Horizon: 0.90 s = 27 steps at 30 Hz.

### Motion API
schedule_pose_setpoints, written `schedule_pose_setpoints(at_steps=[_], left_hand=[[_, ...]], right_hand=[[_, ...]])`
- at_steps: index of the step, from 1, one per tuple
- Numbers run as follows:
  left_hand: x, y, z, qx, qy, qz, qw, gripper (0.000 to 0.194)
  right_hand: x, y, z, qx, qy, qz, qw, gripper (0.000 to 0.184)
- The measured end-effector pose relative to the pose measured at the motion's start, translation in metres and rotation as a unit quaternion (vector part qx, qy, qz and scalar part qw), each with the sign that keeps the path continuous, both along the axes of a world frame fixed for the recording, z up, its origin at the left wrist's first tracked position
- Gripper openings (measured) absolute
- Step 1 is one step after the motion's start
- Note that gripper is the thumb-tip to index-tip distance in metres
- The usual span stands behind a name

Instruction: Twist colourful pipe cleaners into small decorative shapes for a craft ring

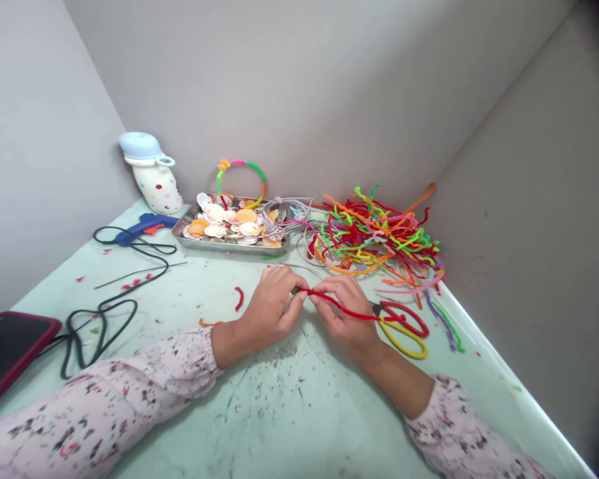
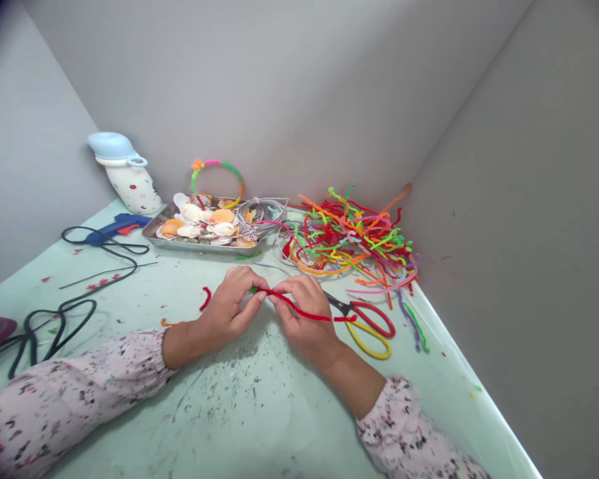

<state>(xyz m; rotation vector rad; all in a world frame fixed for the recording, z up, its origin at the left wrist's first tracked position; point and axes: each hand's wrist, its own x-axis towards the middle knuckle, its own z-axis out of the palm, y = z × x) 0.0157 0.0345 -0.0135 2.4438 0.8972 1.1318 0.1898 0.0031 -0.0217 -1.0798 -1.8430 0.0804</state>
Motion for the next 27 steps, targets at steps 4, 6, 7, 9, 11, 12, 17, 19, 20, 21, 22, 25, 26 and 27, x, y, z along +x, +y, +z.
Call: schedule_pose_setpoints(at_steps=[4,6,7,9,11,12,17,19,20,21,22,25,26,27], left_hand=[[-0.0002,-0.0001,-0.0009,0.003,0.004,-0.001,1.0,0.012],[-0.0002,-0.0001,-0.0013,0.003,0.008,-0.001,1.0,0.012],[-0.0001,-0.0001,-0.0015,0.003,0.009,-0.001,1.0,0.012],[0.0001,0.0,-0.0018,0.005,0.009,-0.001,1.0,0.012],[0.0003,0.0001,-0.002,0.008,0.011,-0.002,1.0,0.012],[0.0004,0.0002,-0.0019,0.008,0.012,-0.001,1.0,0.013],[0.0007,0.0003,-0.0016,0.005,0.013,-0.003,1.0,0.012],[0.0007,0.0001,-0.0015,0.004,0.012,-0.003,1.0,0.013],[0.0006,-0.0001,-0.0014,0.003,0.013,-0.002,1.0,0.013],[0.0006,-0.0002,-0.0013,0.003,0.014,-0.001,1.0,0.013],[0.0006,-0.0003,-0.0012,0.002,0.016,0.001,1.0,0.013],[0.0007,-0.0003,-0.0008,0.004,0.022,0.006,1.0,0.014],[0.0008,-0.0002,-0.0007,0.006,0.024,0.006,1.0,0.014],[0.0009,-0.0001,-0.0007,0.009,0.027,0.007,1.0,0.014]], right_hand=[[-0.0005,-0.0003,0.0006,-0.005,0.004,0.0,1.0,0.007],[-0.0003,-0.0006,0.0007,-0.013,0.006,-0.002,1.0,0.006],[-0.0001,-0.0007,0.0007,-0.018,0.007,-0.002,1.0,0.005],[0.0005,-0.0007,0.0005,-0.03,0.012,-0.002,0.999,0.005],[0.0009,-0.0007,0.0001,-0.039,0.018,-0.001,0.999,0.005],[0.0011,-0.0006,0.0,-0.042,0.022,0.001,0.999,0.004],[0.0009,-0.0003,-0.0007,-0.051,0.04,0.005,0.998,0.007],[0.0006,-0.0003,-0.0007,-0.053,0.041,0.007,0.998,0.009],[0.0005,-0.0004,-0.0007,-0.054,0.042,0.008,0.998,0.009],[0.0004,-0.0004,-0.0006,-0.054,0.043,0.009,0.998,0.009],[0.0002,-0.0004,-0.0005,-0.054,0.045,0.009,0.997,0.008],[-0.0002,0.0,-0.0003,-0.064,0.051,0.007,0.997,0.009],[-0.0002,0.0004,-0.0004,-0.069,0.054,0.007,0.996,0.009],[-0.0002,0.0008,-0.0007,-0.074,0.058,0.008,0.996,0.009]])
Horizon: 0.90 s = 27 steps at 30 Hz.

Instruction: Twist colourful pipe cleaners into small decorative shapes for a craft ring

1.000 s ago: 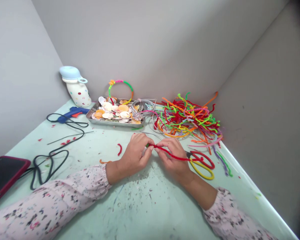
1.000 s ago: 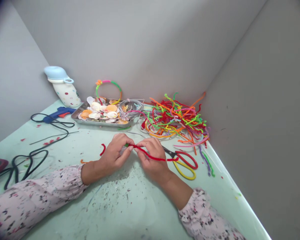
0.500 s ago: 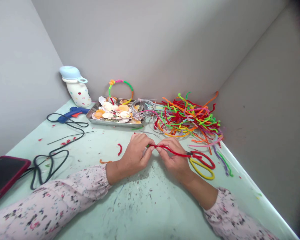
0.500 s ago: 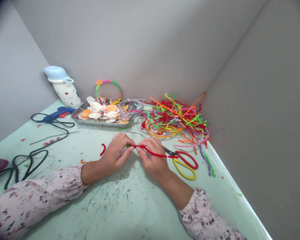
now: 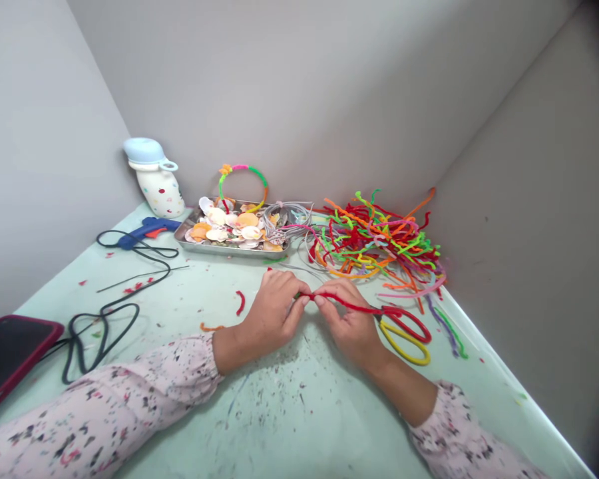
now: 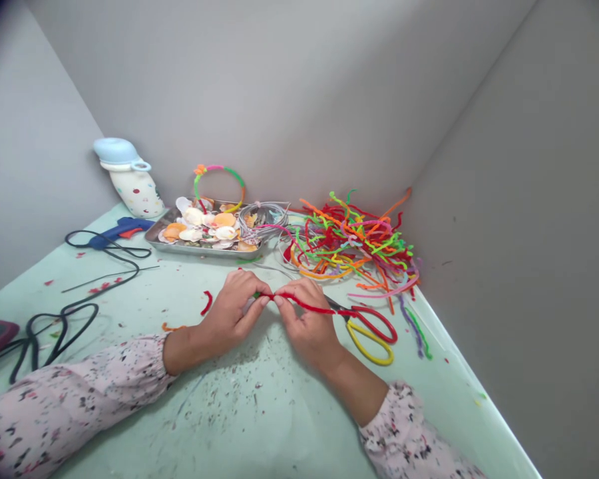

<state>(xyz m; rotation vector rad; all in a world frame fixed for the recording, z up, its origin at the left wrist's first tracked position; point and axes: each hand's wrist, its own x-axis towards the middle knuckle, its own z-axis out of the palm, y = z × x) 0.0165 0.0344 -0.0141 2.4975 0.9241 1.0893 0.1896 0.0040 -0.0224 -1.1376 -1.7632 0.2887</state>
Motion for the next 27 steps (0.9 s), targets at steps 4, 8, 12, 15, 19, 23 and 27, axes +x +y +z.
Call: schedule_pose_setpoints(at_steps=[4,8,12,15,19,23,27], left_hand=[[0.0005,0.0001,0.0,0.006,0.011,0.001,1.0,0.015],[0.0011,-0.0003,-0.0006,0.006,0.019,0.001,1.0,0.015],[0.0014,0.0,-0.0014,0.009,0.028,0.004,1.0,0.015],[0.0014,0.0007,-0.0024,0.014,0.032,0.003,0.999,0.014],[0.0015,0.0013,-0.0034,0.019,0.036,0.0,0.999,0.013],[0.0015,0.0016,-0.0039,0.023,0.036,-0.001,0.999,0.012],[0.0011,0.0014,-0.0036,0.025,0.034,-0.009,0.999,0.011]], right_hand=[[0.0012,0.0021,-0.0018,-0.021,0.022,0.011,0.999,0.009],[0.0022,0.0029,-0.0024,-0.053,0.027,0.009,0.998,0.014],[0.0026,0.0035,-0.002,-0.075,0.028,0.007,0.997,0.02],[0.0028,0.0046,-0.0024,-0.091,0.035,0.013,0.995,0.023],[0.0033,0.0066,-0.0035,-0.117,0.054,0.031,0.991,0.024],[0.0039,0.0089,-0.0037,-0.14,0.067,0.039,0.987,0.023],[0.004,0.0101,-0.0034,-0.157,0.074,0.052,0.984,0.024]])
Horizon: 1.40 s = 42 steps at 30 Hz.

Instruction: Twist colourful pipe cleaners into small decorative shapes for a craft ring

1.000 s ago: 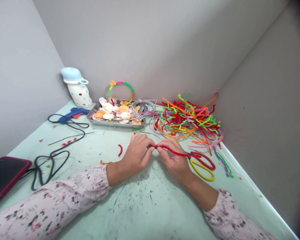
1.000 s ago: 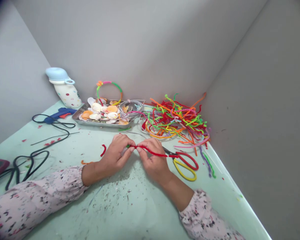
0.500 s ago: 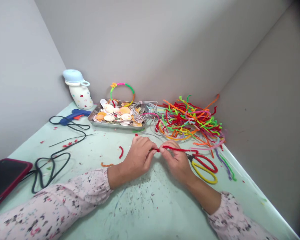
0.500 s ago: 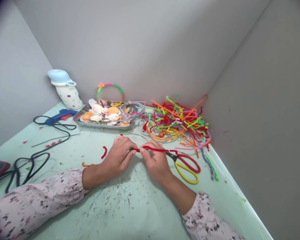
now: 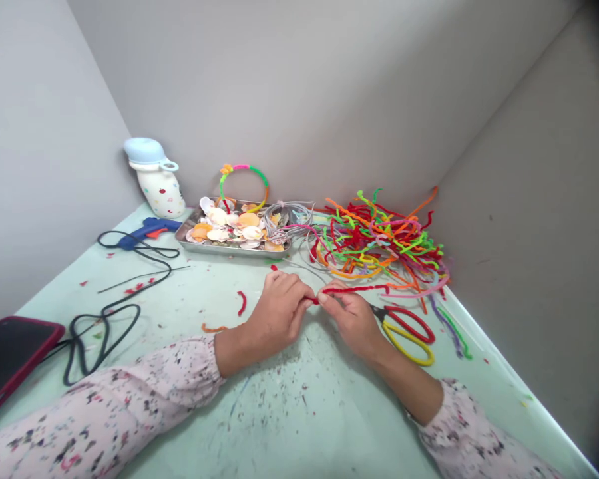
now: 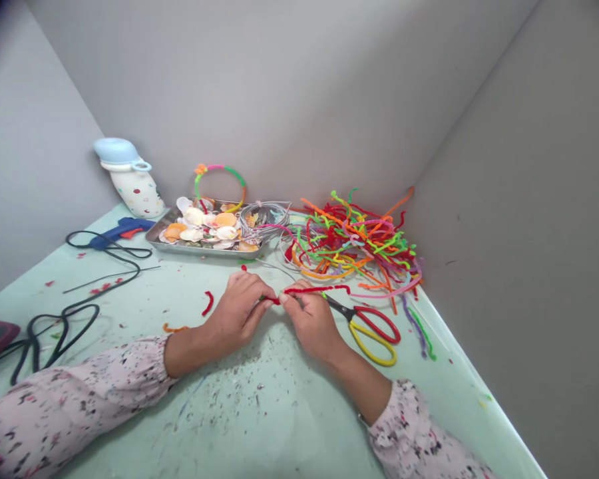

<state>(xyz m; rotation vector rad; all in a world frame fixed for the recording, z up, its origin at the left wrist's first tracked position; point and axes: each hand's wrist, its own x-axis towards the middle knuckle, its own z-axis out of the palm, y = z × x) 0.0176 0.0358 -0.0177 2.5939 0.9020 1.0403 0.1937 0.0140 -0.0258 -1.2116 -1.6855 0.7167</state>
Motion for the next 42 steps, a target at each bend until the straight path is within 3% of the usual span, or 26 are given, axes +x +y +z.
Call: schedule_pose_setpoints(at_steps=[16,23,28,42], left_hand=[[-0.0013,-0.0003,0.0025,-0.025,-0.012,0.015,1.0,0.009],[-0.0008,0.0009,0.0015,-0.024,-0.012,0.011,1.0,0.009],[-0.0006,0.0009,-0.0012,-0.019,-0.003,0.005,1.0,0.009],[-0.0001,0.0007,-0.0007,-0.007,0.014,-0.011,1.0,0.011]], right_hand=[[-0.0014,-0.0031,-0.0002,0.026,0.042,-0.008,0.999,0.022],[-0.0008,-0.003,-0.0007,0.025,0.012,-0.012,1.0,0.023],[0.0013,-0.0032,-0.0024,0.015,-0.023,-0.055,0.998,0.019],[0.0006,-0.0021,0.0016,0.016,-0.046,-0.021,0.999,0.026]])
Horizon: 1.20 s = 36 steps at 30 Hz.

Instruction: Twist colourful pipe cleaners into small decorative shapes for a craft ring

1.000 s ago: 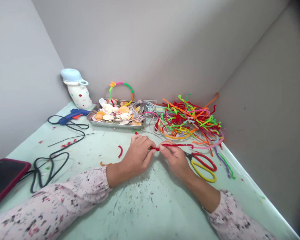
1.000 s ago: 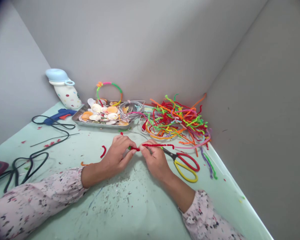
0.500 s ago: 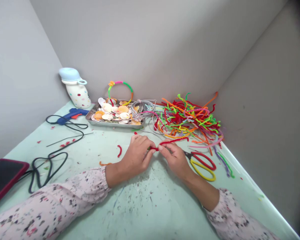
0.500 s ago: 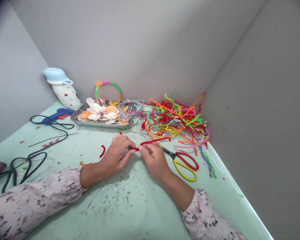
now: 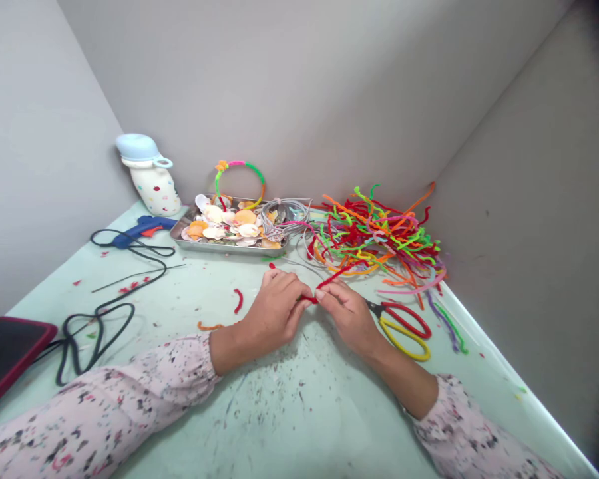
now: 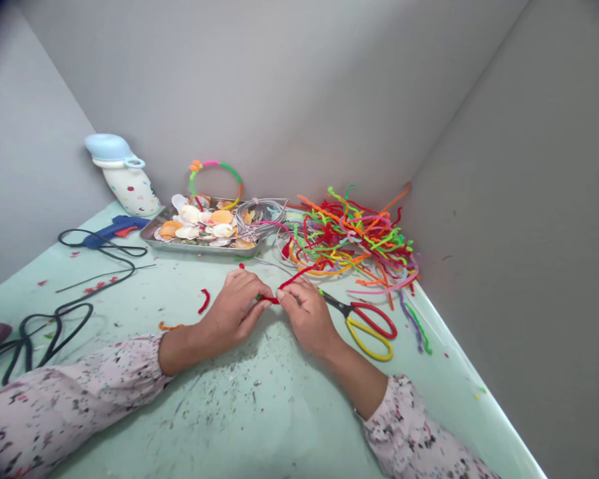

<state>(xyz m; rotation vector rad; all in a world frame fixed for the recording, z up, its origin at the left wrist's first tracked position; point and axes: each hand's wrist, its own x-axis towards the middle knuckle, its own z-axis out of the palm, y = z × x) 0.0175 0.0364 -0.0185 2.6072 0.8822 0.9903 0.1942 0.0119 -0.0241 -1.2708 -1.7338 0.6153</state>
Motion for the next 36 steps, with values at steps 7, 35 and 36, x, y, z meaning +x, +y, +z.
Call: schedule_pose_setpoints(at_steps=[7,35,36], left_hand=[[-0.0005,-0.0014,0.0022,-0.006,-0.025,0.024,0.999,0.01],[-0.0011,-0.0016,0.0024,-0.011,-0.059,0.033,0.998,0.006],[-0.0012,-0.0015,0.0023,-0.01,-0.06,0.032,0.998,0.006]], right_hand=[[-0.001,-0.0022,-0.0017,0.042,0.003,-0.037,0.998,0.017],[-0.0011,-0.0037,-0.0024,0.186,-0.079,-0.041,0.978,0.008],[-0.0011,-0.0038,-0.0024,0.184,-0.079,-0.039,0.979,0.008]])
